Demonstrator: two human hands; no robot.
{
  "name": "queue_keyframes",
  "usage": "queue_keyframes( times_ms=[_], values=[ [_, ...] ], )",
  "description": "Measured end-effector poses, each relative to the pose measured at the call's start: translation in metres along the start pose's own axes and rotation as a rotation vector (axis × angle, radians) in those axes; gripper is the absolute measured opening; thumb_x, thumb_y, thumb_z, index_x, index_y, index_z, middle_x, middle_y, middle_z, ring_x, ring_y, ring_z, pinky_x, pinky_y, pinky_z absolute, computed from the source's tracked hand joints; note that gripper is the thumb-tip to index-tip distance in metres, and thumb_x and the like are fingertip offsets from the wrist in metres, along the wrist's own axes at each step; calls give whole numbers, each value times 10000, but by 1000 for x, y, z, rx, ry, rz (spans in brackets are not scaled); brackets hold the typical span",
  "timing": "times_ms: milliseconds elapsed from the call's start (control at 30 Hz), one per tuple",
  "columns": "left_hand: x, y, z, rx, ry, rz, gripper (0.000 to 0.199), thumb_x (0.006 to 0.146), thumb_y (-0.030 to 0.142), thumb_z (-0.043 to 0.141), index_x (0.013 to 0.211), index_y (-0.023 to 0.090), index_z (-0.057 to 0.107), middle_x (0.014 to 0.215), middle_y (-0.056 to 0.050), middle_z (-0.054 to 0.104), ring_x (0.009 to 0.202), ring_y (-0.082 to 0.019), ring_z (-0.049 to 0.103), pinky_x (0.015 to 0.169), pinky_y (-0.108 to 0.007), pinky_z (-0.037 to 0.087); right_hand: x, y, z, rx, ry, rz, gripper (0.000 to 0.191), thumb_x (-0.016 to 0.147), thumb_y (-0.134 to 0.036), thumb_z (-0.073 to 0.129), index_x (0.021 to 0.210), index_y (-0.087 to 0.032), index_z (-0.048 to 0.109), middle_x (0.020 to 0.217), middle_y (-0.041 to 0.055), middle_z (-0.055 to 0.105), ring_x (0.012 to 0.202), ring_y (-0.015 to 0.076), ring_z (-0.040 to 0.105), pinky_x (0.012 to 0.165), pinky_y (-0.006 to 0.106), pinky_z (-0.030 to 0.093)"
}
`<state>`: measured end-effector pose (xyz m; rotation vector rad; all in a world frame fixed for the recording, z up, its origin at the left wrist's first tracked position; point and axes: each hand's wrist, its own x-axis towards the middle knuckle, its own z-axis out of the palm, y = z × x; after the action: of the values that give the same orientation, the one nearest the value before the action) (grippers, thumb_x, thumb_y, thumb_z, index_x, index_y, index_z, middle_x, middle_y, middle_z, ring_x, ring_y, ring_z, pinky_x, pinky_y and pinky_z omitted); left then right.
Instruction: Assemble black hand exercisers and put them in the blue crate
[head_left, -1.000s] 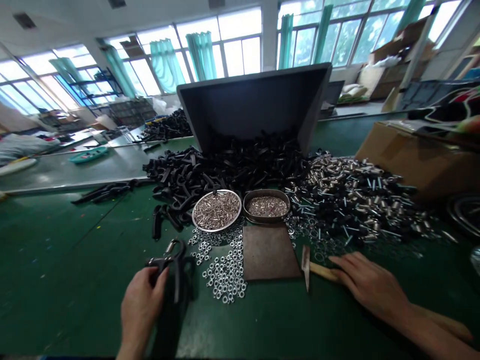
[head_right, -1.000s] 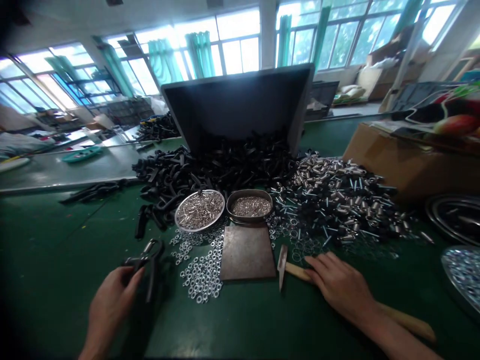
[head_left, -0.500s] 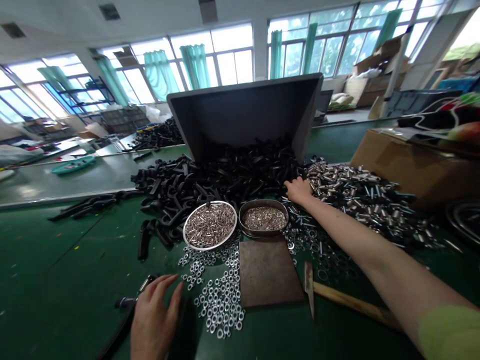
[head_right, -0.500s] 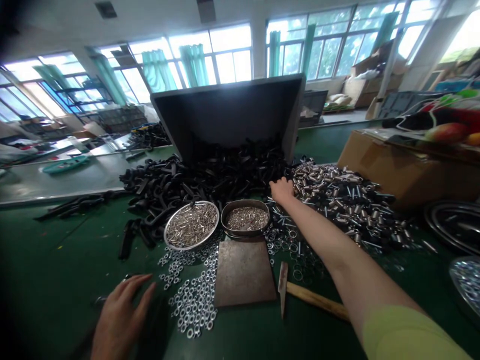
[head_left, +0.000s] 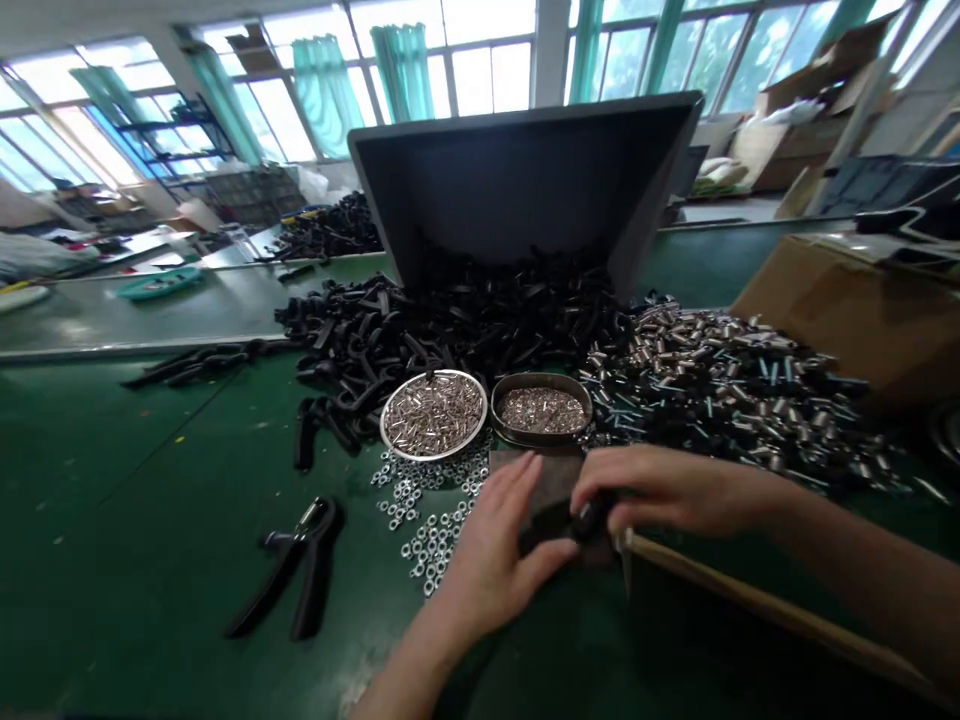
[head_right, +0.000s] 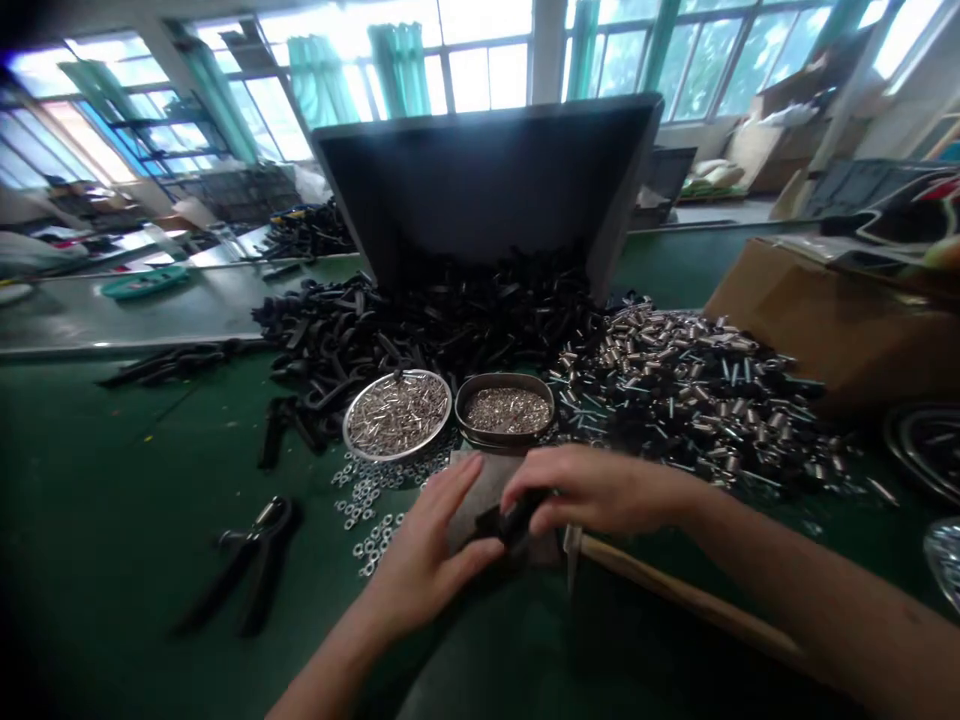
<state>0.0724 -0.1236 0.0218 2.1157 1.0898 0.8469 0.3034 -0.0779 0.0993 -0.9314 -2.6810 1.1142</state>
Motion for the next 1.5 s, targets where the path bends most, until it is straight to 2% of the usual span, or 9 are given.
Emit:
queue_keyframes(
  times_ms=[167,300,467,633,833,967,1133,1267,1500],
  values=[
    [-7,11,12,-468,-305,-176,282,801,212,554,1075,180,614,957,-46,656,849,-186,600,741,-281,464,3,31,5,141,12,74,284,860,-350,533,1080,-221,658,978,54,680,894,188,625,769,298,470],
    [-23,-15,3,-428,21,-383,168,767,191,559,922,160,615,879,-32,622,810,-172,556,705,-259,423,24,124,-15,-268,635,512,166,811,-271,558,784,-177,693,787,111,671,753,230,619,670,350,419],
    [-43,-62,-38,91,426,-633,94,763,165,523,839,158,578,827,-34,603,788,-177,549,715,-271,406,39,193,-11,-352,686,768,185,701,-188,666,537,-206,581,594,115,573,794,323,605,679,438,366],
    [-61,-92,-57,561,321,-765,73,747,121,536,778,161,588,870,-70,621,854,-206,586,746,-280,408,42,208,0,-310,726,811,181,651,-174,696,536,-220,563,578,81,526,847,353,592,726,503,362],
    [-68,-93,-50,702,218,-819,177,780,136,508,921,199,595,1008,-70,633,878,-226,608,672,-283,415,30,191,6,-305,885,644,39,738,-190,608,756,-224,603,755,103,601,879,325,586,779,490,397],
    [-67,-90,-56,657,211,-777,198,768,102,498,921,177,599,965,-90,654,892,-237,612,710,-292,418,17,151,11,60,1034,494,154,708,-252,647,858,-220,634,871,81,636,793,239,600,786,439,443],
    [-56,-59,-37,97,373,-670,260,712,110,570,945,188,651,854,-32,684,825,-191,624,741,-265,430,9,61,59,629,796,376,306,665,-354,718,925,-205,655,892,46,669,773,179,624,726,337,493],
    [-46,-18,1,-536,281,-649,275,650,267,717,905,168,694,778,-11,679,742,-162,608,696,-239,437,12,4,112,854,561,305,241,684,-341,705,858,-184,646,800,24,656,656,137,606,627,289,491],
    [-46,3,23,-749,112,-610,226,635,225,732,848,148,718,722,-15,670,680,-138,573,672,-233,421,14,-13,139,1008,568,261,187,683,-290,713,818,-187,636,759,-8,635,639,114,582,639,275,479]
  ],
)
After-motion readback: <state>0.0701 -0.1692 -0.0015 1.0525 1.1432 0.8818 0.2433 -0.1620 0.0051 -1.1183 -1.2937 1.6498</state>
